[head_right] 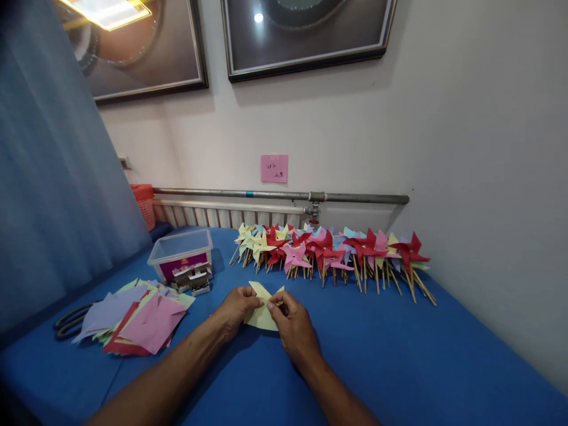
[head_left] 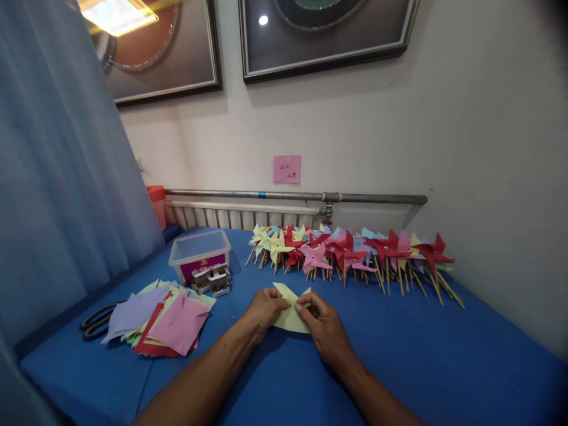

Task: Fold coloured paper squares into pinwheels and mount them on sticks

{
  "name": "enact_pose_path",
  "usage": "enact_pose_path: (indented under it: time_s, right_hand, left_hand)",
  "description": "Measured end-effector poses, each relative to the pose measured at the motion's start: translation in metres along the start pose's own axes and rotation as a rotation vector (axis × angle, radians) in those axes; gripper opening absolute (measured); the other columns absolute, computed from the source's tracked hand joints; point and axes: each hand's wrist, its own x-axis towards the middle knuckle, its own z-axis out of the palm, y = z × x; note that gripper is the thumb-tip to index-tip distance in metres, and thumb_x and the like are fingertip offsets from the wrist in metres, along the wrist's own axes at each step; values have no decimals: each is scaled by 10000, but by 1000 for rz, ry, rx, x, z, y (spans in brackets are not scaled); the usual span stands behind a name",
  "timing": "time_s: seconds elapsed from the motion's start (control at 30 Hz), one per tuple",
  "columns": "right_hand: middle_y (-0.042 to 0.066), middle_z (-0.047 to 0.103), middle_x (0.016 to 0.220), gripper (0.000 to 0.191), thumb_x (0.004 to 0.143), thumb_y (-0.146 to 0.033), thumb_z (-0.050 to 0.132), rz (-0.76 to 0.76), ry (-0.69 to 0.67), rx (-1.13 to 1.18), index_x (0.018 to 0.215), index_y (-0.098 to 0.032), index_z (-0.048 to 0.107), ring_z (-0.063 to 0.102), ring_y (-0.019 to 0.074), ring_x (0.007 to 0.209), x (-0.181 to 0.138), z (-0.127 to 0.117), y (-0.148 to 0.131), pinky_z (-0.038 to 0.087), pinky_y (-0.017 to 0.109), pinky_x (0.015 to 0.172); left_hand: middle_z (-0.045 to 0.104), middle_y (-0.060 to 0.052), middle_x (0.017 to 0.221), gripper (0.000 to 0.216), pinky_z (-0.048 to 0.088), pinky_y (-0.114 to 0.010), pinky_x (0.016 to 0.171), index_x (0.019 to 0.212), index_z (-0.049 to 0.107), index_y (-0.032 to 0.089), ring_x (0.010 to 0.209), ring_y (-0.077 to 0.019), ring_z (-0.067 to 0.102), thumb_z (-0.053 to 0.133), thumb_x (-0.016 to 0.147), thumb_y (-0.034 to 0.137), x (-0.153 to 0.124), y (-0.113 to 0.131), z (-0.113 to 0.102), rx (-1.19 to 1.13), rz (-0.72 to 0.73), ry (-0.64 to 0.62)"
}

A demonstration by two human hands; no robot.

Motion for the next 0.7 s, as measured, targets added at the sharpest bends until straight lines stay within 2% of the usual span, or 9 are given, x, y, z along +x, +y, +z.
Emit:
enact_pose_path:
  time_s: [0.3,0.7]
  right_hand:
    - [-39,540,597,273,820,-513,682,20,-14,-3,798,-243,655,454,154,541,-1,4,-3,326,268,521]
    - [-75,502,577,288,739,-480,701,39,124,42,861,-252,572,475,153,515,4,12,6,366,254,482]
  left_hand:
    - [567,31,520,286,329,-249,501,629,567,180,461,-97,453,823,553,281,-3,0,3,6,13,3]
    - [589,16,532,309,345,-254,506,633,584,175,475,-105,475,824,512,327,-5,2,5,-5,2,-14]
